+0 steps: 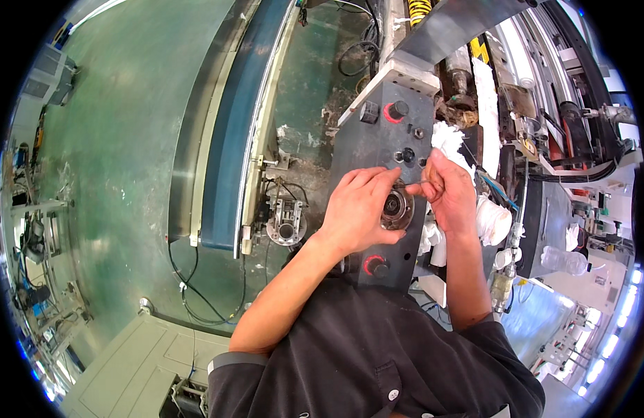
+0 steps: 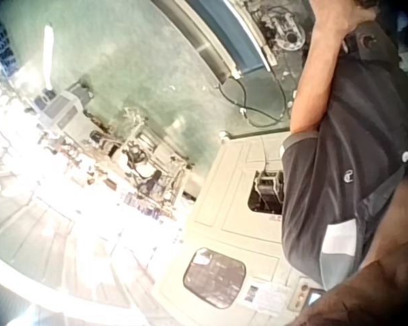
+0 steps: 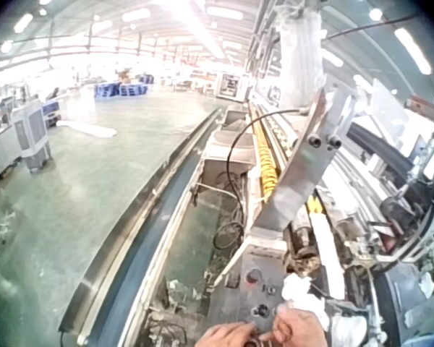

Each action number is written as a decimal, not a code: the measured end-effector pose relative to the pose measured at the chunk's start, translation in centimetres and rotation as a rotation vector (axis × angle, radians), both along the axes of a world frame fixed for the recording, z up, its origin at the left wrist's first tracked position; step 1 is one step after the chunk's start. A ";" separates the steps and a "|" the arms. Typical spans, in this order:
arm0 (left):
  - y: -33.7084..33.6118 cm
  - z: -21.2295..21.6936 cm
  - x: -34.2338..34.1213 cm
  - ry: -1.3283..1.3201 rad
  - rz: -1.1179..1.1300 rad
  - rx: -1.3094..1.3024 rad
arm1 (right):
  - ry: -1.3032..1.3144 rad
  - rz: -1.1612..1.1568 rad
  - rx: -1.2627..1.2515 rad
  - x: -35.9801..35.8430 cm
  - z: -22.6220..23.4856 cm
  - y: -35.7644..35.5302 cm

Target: The person organizes metal tools inside a black bag and then uses a thin metal rod to probe a circular industrial component on a control panel.

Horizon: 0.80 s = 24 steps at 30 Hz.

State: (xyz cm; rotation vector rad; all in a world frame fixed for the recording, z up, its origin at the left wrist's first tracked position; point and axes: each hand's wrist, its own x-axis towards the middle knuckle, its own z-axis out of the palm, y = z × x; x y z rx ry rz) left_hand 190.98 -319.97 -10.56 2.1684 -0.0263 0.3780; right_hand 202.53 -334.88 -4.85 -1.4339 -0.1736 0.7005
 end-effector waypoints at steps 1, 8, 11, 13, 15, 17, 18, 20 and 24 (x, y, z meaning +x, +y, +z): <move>0.0 0.0 0.0 0.000 -0.002 -0.005 | 0.007 -0.013 -0.025 -0.1 0.3 0.3; 0.0 0.1 -0.1 0.014 0.003 0.006 | 0.047 -0.208 -0.031 -1.3 1.9 1.8; -0.1 0.1 0.0 0.013 0.004 -0.009 | 0.004 -0.182 -0.009 -1.3 1.0 1.4; -0.1 0.2 0.0 0.013 0.004 -0.012 | -0.044 -0.164 0.002 -1.2 0.2 1.2; -0.1 0.2 0.0 0.014 -0.002 -0.007 | -0.084 -0.131 0.003 -1.0 0.1 1.0; 0.0 0.1 0.0 0.008 0.001 0.003 | -0.116 -0.083 -0.005 -0.7 0.0 0.7; -0.1 0.1 0.0 0.003 -0.001 0.006 | -0.118 -0.066 -0.003 -0.6 0.0 0.6; -0.1 0.0 0.0 0.007 0.001 -0.001 | -0.123 -0.031 0.000 -0.3 -0.1 0.4; -0.1 0.2 -0.1 0.040 0.002 0.008 | -0.033 0.007 0.026 -0.1 -0.2 -0.2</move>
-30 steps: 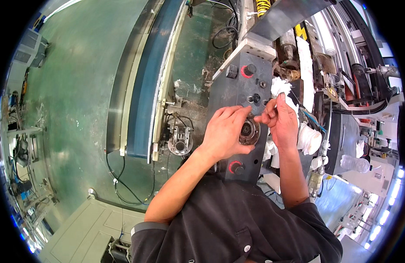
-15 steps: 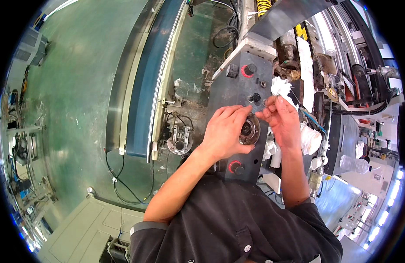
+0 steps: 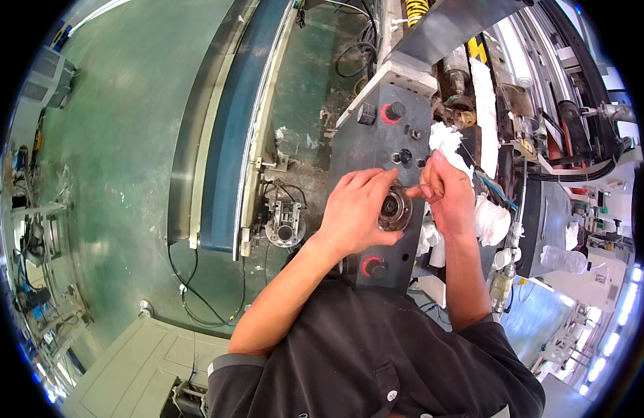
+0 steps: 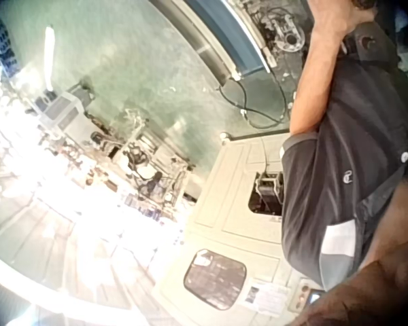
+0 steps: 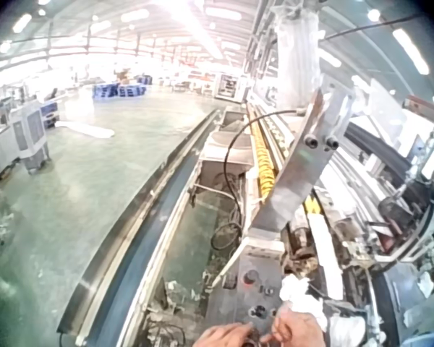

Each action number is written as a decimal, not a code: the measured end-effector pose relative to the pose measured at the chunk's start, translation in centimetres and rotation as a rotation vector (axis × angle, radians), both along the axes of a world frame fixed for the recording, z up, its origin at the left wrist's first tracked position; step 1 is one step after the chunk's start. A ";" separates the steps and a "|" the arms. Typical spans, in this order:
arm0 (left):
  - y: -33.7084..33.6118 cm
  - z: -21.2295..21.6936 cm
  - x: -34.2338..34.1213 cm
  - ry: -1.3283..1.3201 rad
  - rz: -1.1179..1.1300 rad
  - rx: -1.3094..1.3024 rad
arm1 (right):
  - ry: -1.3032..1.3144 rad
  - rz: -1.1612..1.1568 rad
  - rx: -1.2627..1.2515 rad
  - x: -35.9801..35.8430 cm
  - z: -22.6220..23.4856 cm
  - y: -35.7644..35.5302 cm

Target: The person organizes metal tools inside a black bag and then uses a thin metal rod to probe a circular industrial component on a control panel.

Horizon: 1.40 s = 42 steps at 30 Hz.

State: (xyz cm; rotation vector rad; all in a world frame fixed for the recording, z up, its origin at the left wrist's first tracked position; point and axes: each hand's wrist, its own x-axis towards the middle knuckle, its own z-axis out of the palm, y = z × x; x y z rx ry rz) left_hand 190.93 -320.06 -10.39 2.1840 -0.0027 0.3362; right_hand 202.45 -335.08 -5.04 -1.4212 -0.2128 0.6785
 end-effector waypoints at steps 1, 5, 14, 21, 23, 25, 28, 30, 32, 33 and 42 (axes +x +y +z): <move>0.0 0.1 0.0 0.007 -0.007 0.000 | 0.018 -0.008 -0.012 0.0 0.0 -0.1; 0.1 0.3 0.0 0.018 -0.024 0.001 | 0.054 0.005 0.057 0.2 -0.3 -0.8; 0.0 0.2 0.1 0.010 -0.025 0.003 | -0.029 -0.121 0.084 -0.8 -0.9 0.3; 0.1 -0.1 0.0 -0.026 0.001 0.005 | 0.056 -0.100 -0.013 -0.5 0.4 0.5; 0.1 -0.1 0.0 -0.036 0.002 0.001 | -0.003 -0.061 -0.020 -0.3 0.2 0.2; 0.1 -0.1 0.0 -0.034 -0.004 -0.004 | -0.122 -0.076 -0.033 -0.8 -0.2 0.2; 0.0 0.0 0.0 -0.024 -0.008 -0.012 | -0.372 -0.065 -0.114 -1.4 -0.4 0.2; 0.0 0.0 0.0 -0.029 0.003 -0.018 | -0.495 -0.088 -0.161 -1.6 -0.3 0.3; 0.0 -0.2 0.0 -0.030 0.001 -0.013 | -0.551 -0.150 -0.179 -1.6 0.5 0.8; 0.1 -0.2 0.0 -0.033 0.000 -0.011 | -0.490 -0.275 -0.045 -1.9 0.6 1.7; 0.0 -0.2 -0.1 0.021 -0.010 -0.009 | -0.745 0.269 -0.837 -1.4 0.5 -0.3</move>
